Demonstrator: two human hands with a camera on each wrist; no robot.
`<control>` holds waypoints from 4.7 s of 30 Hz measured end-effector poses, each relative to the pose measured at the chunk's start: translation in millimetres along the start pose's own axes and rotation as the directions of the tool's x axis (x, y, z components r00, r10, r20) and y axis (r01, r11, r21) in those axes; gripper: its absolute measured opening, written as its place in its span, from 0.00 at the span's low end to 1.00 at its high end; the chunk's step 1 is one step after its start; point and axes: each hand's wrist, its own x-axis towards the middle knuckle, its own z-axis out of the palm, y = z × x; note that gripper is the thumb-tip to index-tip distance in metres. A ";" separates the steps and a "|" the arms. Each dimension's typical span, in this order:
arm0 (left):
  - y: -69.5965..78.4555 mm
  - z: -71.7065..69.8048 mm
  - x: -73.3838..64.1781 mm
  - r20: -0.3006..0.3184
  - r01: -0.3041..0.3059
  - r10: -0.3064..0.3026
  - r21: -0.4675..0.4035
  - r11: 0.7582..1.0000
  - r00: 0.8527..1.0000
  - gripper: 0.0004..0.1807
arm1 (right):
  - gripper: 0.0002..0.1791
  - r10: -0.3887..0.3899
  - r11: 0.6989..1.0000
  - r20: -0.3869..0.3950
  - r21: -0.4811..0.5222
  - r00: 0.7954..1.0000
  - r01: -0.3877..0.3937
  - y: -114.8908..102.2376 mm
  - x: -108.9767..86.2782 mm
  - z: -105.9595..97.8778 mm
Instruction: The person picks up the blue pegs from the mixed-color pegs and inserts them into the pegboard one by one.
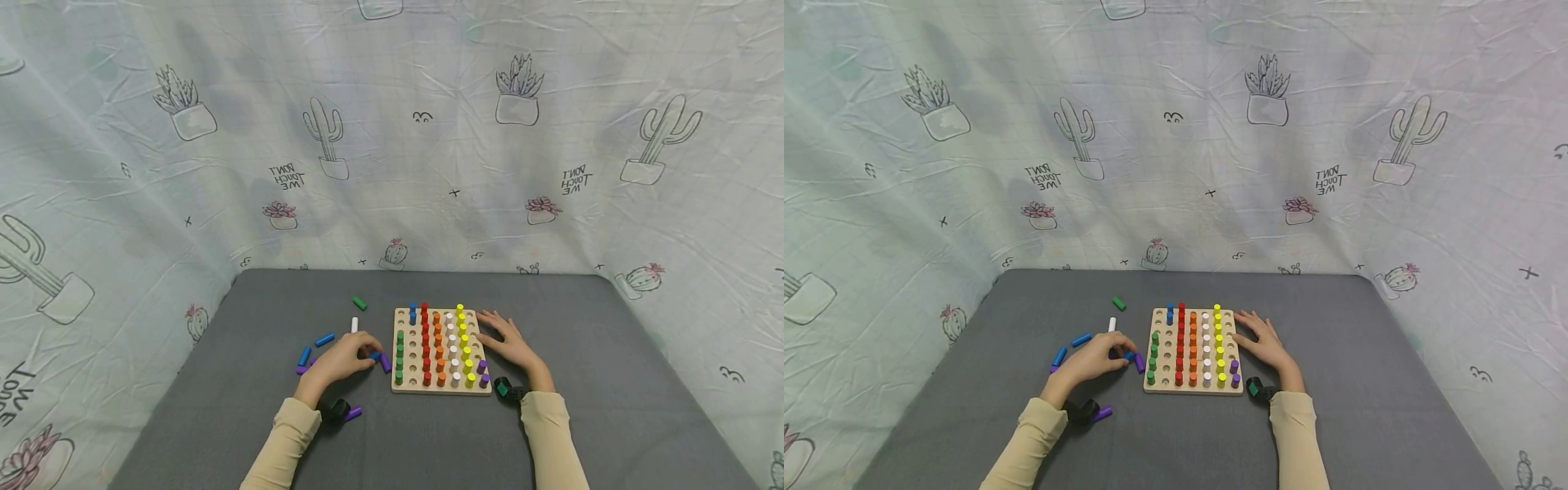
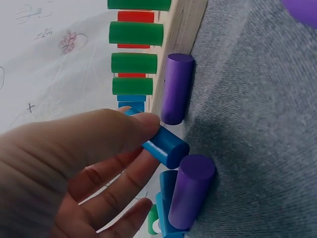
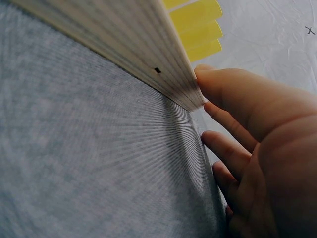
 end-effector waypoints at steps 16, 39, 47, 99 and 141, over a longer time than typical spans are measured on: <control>-2.7 0.5 8.9 -0.024 -0.016 0.014 -0.077 0.997 1.000 0.13 | 0.31 -0.006 1.000 -0.011 -0.003 1.000 0.006 1.7 -0.4 1.9; 1.2 -4.9 24.5 -0.081 -0.018 0.010 -0.102 0.995 0.997 0.12 | 0.32 0.007 1.000 -0.008 -0.013 1.000 -0.007 -2.5 0.2 2.2; 0.1 -4.4 29.5 -0.110 -0.048 0.033 -0.130 0.990 0.993 0.12 | 0.32 0.020 0.999 -0.006 -0.025 1.000 -0.020 -2.3 1.2 1.2; 9.6 10.0 71.2 -0.131 -0.067 0.043 -0.180 0.981 0.990 0.13 | 0.32 0.025 0.999 -0.006 -0.028 1.000 -0.025 -2.5 1.4 0.9; 20.3 25.1 89.8 -0.086 0.044 -0.060 -0.177 0.983 0.994 0.10 | 0.32 0.031 1.000 0.014 0.000 0.999 -0.031 0.3 3.0 -2.7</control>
